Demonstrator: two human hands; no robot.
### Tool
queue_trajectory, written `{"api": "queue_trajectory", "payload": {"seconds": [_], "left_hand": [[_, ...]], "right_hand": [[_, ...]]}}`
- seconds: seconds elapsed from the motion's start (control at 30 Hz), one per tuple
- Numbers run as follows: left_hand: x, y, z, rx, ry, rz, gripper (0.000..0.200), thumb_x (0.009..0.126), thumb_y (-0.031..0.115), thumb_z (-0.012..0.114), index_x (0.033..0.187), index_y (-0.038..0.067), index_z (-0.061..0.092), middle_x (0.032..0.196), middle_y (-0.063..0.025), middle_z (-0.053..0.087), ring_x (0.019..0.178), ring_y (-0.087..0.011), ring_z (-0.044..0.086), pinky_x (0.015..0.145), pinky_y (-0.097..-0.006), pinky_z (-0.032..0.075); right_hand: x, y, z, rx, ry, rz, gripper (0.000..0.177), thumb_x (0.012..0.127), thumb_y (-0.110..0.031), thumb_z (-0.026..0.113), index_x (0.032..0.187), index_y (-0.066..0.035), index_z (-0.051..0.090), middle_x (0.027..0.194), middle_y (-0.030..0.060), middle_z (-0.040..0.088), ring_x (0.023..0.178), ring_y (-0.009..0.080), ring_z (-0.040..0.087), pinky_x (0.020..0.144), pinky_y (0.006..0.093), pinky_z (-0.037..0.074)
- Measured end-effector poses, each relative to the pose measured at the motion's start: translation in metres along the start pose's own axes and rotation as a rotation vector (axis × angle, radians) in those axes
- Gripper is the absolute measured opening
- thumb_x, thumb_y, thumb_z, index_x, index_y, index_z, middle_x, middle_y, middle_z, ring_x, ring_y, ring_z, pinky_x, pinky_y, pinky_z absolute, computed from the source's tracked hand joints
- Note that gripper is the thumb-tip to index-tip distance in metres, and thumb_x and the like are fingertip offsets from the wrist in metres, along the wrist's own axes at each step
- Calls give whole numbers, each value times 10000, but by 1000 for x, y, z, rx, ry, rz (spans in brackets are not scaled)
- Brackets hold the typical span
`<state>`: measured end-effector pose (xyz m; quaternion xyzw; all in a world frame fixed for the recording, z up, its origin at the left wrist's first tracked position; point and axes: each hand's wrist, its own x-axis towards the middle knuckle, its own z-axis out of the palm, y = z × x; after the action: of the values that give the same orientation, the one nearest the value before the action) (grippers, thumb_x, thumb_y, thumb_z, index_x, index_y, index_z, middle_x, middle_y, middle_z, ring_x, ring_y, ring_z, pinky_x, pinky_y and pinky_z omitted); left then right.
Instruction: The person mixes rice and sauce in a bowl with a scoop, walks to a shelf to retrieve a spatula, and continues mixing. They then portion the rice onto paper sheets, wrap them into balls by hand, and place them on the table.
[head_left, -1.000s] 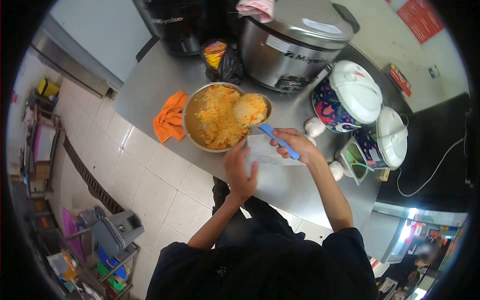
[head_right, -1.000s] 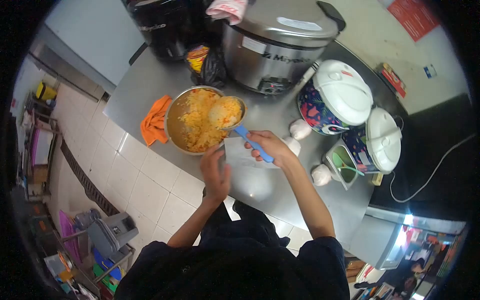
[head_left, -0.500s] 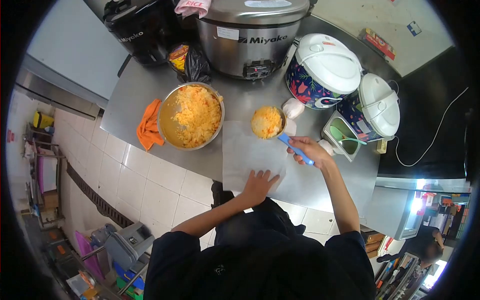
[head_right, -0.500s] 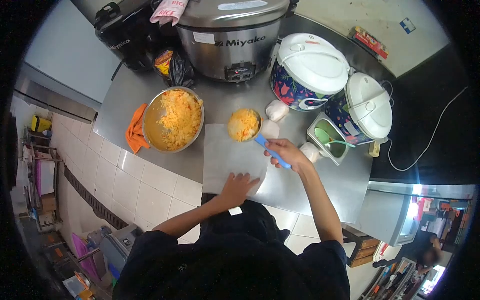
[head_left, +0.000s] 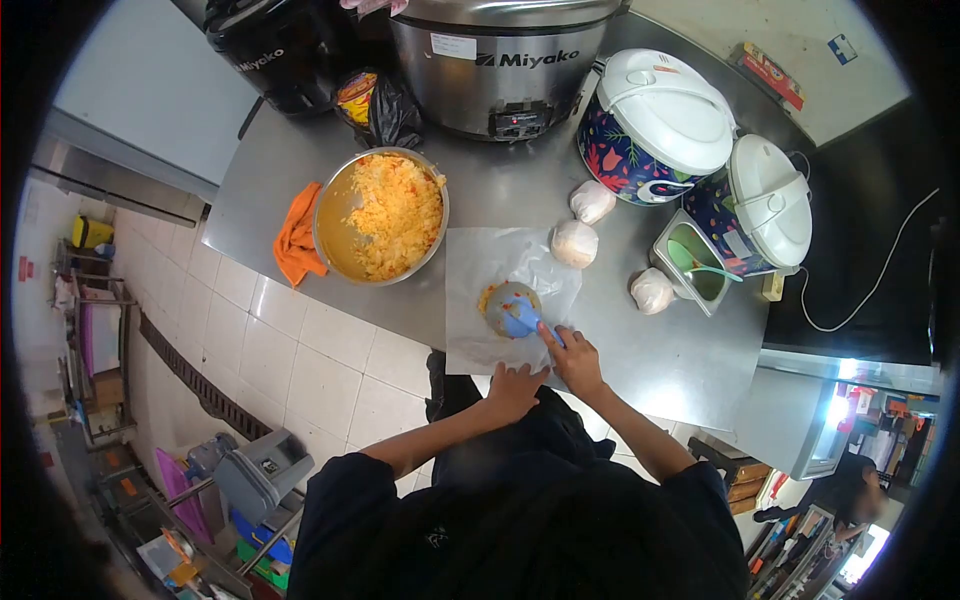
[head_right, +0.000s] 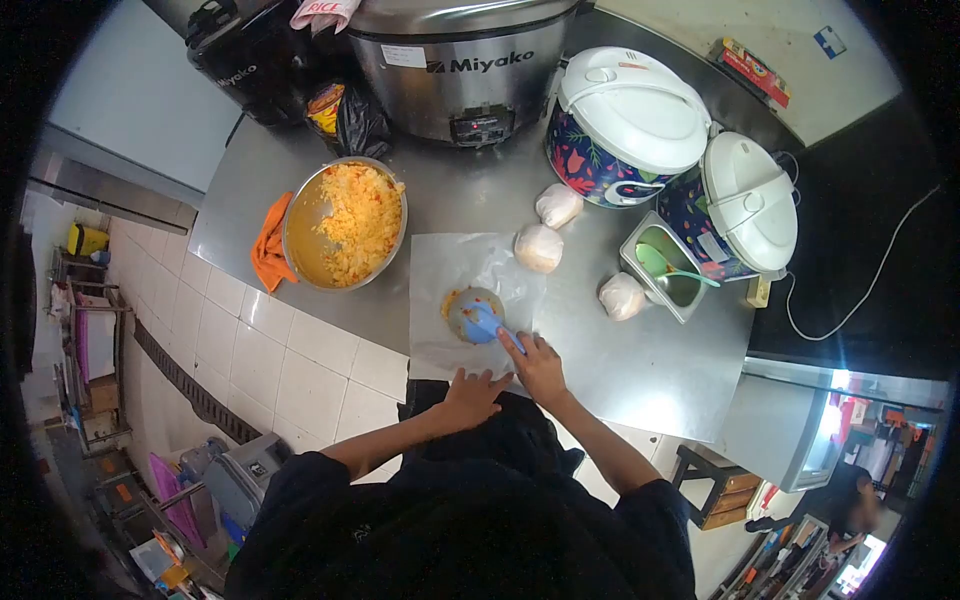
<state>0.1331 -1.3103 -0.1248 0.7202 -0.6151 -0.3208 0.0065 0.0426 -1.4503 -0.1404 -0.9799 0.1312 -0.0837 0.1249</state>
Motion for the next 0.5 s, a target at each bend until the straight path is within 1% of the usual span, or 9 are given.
{"api": "queue_trajectory", "payload": {"seconds": [0.1,0.13,0.2,0.27,0.3,0.33,0.37,0.43,0.5], "left_hand": [[-8,-5,-16,-199,-112,5,465,791,367,551,1167,118,438,975,-163,569,865,-321,568,780,-469,405],[-9,-10,-24,-194,-107,8,465,791,367,551,1167,118,438,975,-163,569,865,-321,568,780,-469,405],[-17,-27,-39,-406,-113,-25,373,800,383,526,1023,84,527,908,-163,603,876,-336,573,733,-451,434],[-30,-52,-59,-538,-62,-20,279,824,310,512,945,59,538,798,-153,602,760,-313,582,681,-384,449],[-39,-71,-58,-638,21,12,244,824,283,522,919,59,542,771,-127,604,708,-270,583,656,-359,450],[-53,-86,-62,-718,24,-71,240,821,275,542,906,51,547,755,-97,600,682,-218,569,644,-323,447],[-67,-102,-67,-728,0,-133,235,823,279,546,889,54,561,752,-76,598,696,-185,560,648,-306,446],[-90,-121,-68,-725,-51,-185,229,827,274,540,883,55,579,776,-81,607,740,-189,569,665,-307,448],[-96,-139,-42,-677,-135,13,268,794,311,563,861,53,581,757,-75,610,678,-207,595,597,-310,462]], "right_hand": [[2,-1,-3,0,-15,32,691,635,-26,594,1276,-193,399,991,86,518,768,247,539,614,338,495],[3,-1,-4,-5,-9,32,691,635,-26,594,1276,-193,399,991,86,518,768,247,539,614,338,495],[3,-3,-5,12,14,31,636,682,-35,556,1272,-214,403,973,68,517,736,239,547,610,340,501],[3,-3,-9,23,12,35,625,687,-34,556,1267,-215,411,956,64,523,721,235,548,595,336,498],[6,-2,-11,37,13,35,615,691,-33,556,1261,-216,418,939,60,528,706,230,548,579,333,495],[9,-4,-15,36,17,32,615,691,-33,556,1261,-216,418,939,60,528,706,230,548,579,333,495],[12,-8,-22,82,86,44,610,692,-34,558,1259,-212,422,929,61,531,714,229,551,579,332,493],[26,-23,-38,136,149,56,606,692,-34,559,1257,-208,425,918,62,533,723,228,553,578,331,491],[74,-42,-61,259,274,-34,621,689,-34,563,1268,-198,409,905,70,539,731,228,562,582,337,490]]}}
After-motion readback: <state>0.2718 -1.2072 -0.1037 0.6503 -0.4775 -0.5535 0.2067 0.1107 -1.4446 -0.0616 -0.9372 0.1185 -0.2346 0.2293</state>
